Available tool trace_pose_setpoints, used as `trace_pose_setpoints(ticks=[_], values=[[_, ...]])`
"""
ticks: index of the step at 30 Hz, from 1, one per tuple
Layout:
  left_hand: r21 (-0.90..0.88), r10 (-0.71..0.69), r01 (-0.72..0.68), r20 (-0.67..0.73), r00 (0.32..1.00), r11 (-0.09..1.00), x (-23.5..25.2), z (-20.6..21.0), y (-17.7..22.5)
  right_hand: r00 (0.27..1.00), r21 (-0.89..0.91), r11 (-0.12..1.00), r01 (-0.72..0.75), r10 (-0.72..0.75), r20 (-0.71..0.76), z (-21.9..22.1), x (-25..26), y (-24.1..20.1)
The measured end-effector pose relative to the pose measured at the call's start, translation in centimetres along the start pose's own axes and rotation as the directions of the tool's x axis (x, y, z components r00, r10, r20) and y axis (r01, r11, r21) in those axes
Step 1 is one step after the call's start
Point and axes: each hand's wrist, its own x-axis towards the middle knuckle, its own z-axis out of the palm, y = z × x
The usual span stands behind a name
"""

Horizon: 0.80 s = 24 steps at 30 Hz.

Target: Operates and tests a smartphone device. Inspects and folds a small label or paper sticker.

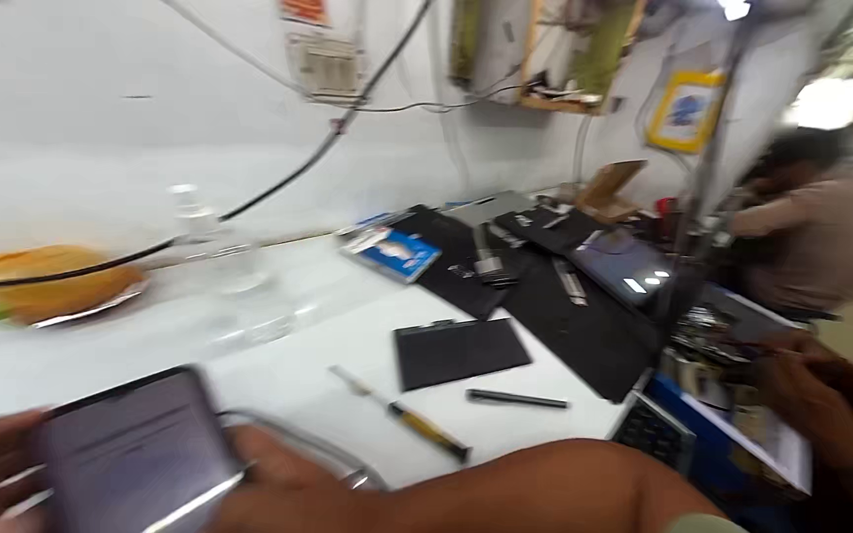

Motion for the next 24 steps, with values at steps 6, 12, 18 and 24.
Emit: trace_pose_setpoints(ticks=[6,12,18,24], values=[[0.254,0.057,-0.018,-0.146,0.988,0.967,-0.6,-1.1,-2.7,0.986,0.056,0.991,-0.119,0.112,0.123,-0.7,0.5,0.6],[0.248,0.072,-0.047,-0.095,0.993,0.968,-0.4,-1.2,-2.1,0.982,0.06,0.988,-0.143,0.134,0.136,-1.0,0.6,0.9],[0.223,0.068,-0.046,-0.089,0.994,0.974,-0.3,-1.1,-1.8,0.986,-0.012,0.991,-0.135,0.135,0.098,-0.7,0.5,0.8],[0.23,0.068,-0.046,-0.088,0.994,0.972,-0.3,-1.0,-1.9,0.98,0.021,0.986,-0.164,0.16,0.116,-0.9,0.5,0.6]])
